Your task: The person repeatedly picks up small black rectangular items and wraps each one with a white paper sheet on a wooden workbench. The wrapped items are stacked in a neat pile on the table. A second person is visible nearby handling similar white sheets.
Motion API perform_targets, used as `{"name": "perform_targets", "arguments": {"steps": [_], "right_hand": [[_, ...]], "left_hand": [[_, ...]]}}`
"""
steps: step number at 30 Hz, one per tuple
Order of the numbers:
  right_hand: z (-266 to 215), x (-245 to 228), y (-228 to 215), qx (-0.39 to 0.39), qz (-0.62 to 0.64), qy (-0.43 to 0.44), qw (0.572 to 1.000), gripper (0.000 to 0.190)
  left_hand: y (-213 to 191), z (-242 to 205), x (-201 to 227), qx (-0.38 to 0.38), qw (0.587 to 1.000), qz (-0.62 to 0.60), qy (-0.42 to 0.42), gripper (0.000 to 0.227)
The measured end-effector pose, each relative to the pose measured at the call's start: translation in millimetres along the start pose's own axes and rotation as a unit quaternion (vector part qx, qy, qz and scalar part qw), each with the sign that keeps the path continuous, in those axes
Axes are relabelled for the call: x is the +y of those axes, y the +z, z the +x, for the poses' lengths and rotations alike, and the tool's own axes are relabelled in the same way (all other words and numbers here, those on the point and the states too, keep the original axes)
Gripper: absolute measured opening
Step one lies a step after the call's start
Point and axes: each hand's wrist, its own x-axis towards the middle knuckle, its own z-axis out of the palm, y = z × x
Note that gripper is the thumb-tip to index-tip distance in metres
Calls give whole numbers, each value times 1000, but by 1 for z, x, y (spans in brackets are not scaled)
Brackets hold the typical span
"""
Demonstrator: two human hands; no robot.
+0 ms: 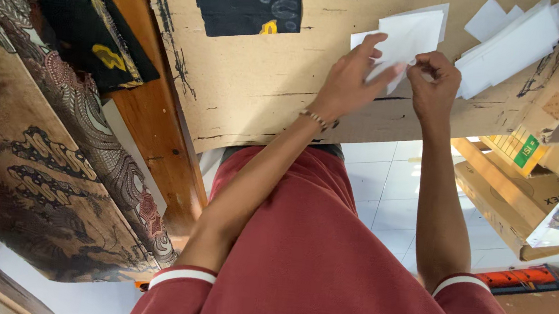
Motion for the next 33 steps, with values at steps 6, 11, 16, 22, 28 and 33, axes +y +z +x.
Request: {"name": "perform_targets", "arguments": {"steps": [6, 11, 16, 22, 28, 33], "right_hand": [[-15, -9, -2, 25, 30, 19, 999, 6], [-36, -26, -10, 62, 98, 104, 988, 4], [-54, -66, 4, 42, 108, 75, 990, 2], [-52, -141, 33, -40, -23, -68, 997, 16], [-30, -178, 52, -125, -11, -67, 990, 36], [-6, -152, 78, -306, 40, 20, 951, 16]], "left_hand": [[16, 14, -3, 125, 989, 50, 66, 54], [8, 0, 0, 174, 972, 129, 91, 48], [7, -29, 13, 43, 990, -32, 129, 55], [-24, -54, 20, -39, 991, -121, -30, 31], [-84, -79, 3, -26, 958, -282, -39, 27], [-126, -100, -15, 2, 928, -352, -122, 30]]}}
